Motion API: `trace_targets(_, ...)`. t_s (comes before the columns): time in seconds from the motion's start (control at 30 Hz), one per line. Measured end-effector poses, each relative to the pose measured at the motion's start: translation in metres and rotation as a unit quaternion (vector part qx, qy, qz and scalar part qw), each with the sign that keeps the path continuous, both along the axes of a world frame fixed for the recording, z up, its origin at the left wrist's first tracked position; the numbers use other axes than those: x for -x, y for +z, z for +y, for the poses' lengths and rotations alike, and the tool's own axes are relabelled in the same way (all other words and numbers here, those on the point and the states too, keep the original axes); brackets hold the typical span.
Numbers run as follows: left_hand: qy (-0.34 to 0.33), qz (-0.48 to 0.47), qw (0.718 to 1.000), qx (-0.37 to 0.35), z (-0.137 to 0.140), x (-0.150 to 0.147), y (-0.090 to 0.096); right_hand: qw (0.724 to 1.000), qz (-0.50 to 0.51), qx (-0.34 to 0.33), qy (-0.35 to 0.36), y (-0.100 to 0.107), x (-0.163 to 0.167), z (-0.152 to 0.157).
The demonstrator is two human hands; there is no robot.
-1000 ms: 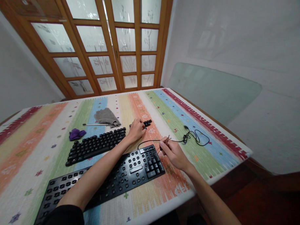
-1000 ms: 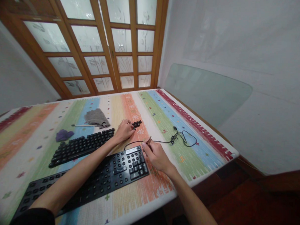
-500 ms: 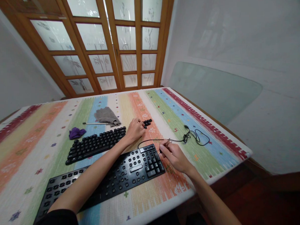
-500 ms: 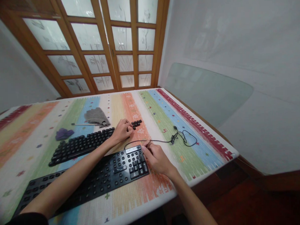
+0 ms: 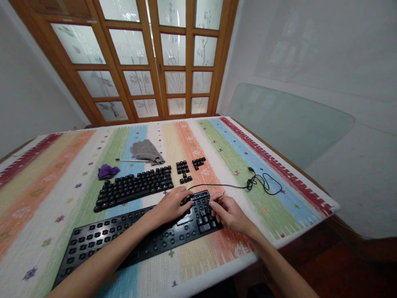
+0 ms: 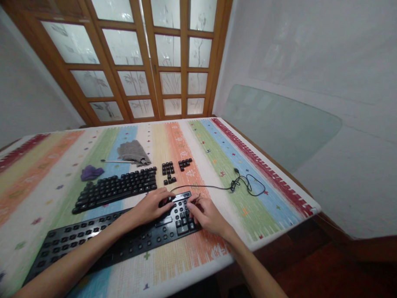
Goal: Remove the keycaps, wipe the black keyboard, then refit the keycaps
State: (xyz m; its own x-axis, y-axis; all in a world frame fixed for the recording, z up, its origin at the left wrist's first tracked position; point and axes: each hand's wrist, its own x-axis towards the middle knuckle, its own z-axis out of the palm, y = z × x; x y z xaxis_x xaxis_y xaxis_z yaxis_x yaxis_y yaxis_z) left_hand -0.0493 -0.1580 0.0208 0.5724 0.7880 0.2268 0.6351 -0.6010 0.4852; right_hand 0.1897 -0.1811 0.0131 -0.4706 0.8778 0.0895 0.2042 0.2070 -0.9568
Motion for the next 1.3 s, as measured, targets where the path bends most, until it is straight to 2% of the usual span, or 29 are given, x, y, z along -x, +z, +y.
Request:
trace_targets(0.07, 0.002, -0.004, 1.0, 0.009, -0.002, 0.001, -0.003, 1.0, -0.006, -0.014, -0.002, -0.003, 0.004, -0.001)
trace_targets(0.13, 0.003, -0.008, 1.0, 0.012, -0.002, 0.0, -0.005, 0.997, -0.045, -0.07, 0.003, 0.0, 0.008, -0.004)
trace_targets(0.23, 0.005, -0.01, 1.0, 0.011, -0.001, -0.001, -0.007, 0.977, -0.127, -0.166, 0.033, 0.011, 0.012, -0.009)
trace_targets(0.33, 0.004, -0.013, 1.0, 0.012, 0.0, -0.001, -0.007, 0.961, -0.177, -0.203, 0.057, 0.022, 0.017, -0.009)
trace_targets(0.47, 0.004, -0.015, 1.0, 0.018, -0.001, -0.001, -0.007, 0.96, -0.199, -0.192, 0.032, 0.028, 0.023, 0.004)
trace_targets(0.73, 0.0, -0.022, 0.999, 0.023, -0.001, 0.0, -0.008, 0.969, -0.177, -0.172, 0.001, 0.022, 0.034, 0.027)
trace_targets(0.93, 0.003, -0.059, 0.998, 0.026, -0.003, -0.002, 0.007, 0.985, -0.118, -0.119, -0.046, 0.028, 0.026, 0.031)
trace_targets(1.07, -0.019, -0.145, 0.985, 0.086, -0.006, -0.008, 0.018, 0.991, -0.08, -0.09, -0.05, 0.036, 0.02, 0.027)
trace_targets(1.2, -0.058, -0.206, 0.961, 0.173, -0.006, -0.016, 0.017, 0.989, -0.074, -0.118, -0.048, 0.043, 0.019, 0.022)
trace_targets(1.3, -0.06, -0.244, 0.944, 0.212, -0.003, -0.02, 0.011, 0.986, -0.073, -0.139, -0.047, 0.048, 0.017, 0.019)
